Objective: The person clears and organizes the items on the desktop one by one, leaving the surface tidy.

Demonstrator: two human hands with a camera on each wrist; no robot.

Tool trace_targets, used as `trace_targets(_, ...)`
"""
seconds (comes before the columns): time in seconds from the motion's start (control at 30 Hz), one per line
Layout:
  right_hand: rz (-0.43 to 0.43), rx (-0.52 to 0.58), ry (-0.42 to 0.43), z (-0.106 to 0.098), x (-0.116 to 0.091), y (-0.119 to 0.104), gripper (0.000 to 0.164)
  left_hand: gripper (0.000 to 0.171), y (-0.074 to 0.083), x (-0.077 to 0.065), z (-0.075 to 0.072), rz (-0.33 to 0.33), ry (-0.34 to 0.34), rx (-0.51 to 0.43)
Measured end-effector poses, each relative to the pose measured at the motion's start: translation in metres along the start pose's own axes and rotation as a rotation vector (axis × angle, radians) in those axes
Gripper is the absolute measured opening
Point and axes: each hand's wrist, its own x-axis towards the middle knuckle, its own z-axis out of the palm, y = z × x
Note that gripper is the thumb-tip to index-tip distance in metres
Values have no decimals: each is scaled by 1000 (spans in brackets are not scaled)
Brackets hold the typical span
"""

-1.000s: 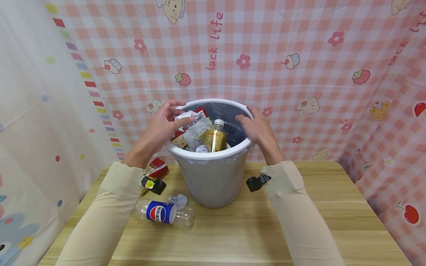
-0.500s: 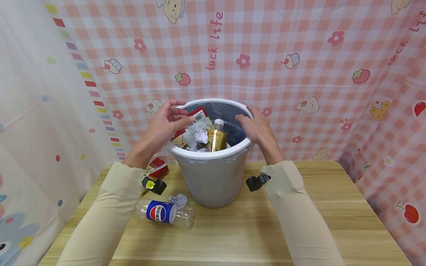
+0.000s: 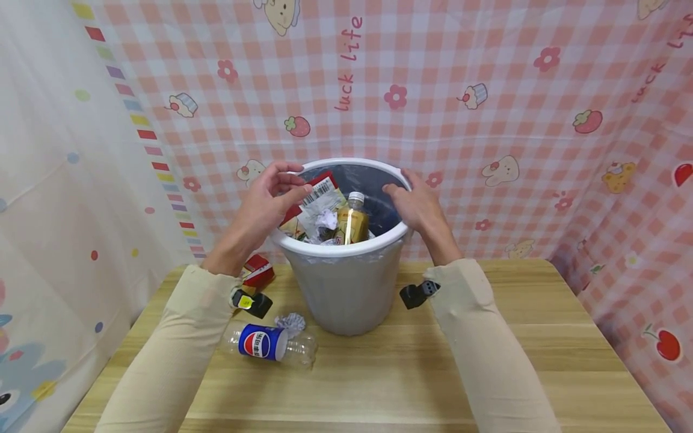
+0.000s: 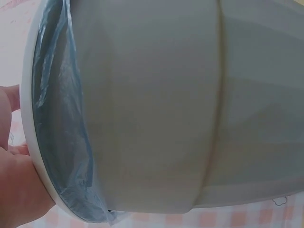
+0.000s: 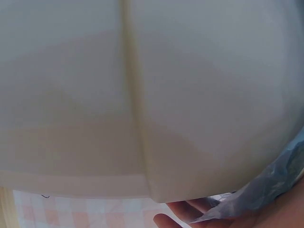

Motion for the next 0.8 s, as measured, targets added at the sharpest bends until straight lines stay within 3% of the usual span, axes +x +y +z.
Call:
trace_targets(0.27,5,-12,1,0,-1,-1,74,33,-1,-5,-1,85,40,-34)
trace_targets(0.57,1,-7,2,2,0,1,74,31,-5,-11,-8,80,92,-54)
trace_targets(0.8,-9,-5,3,1,0,0,74,32,-9,-18,-24,73,137,-80)
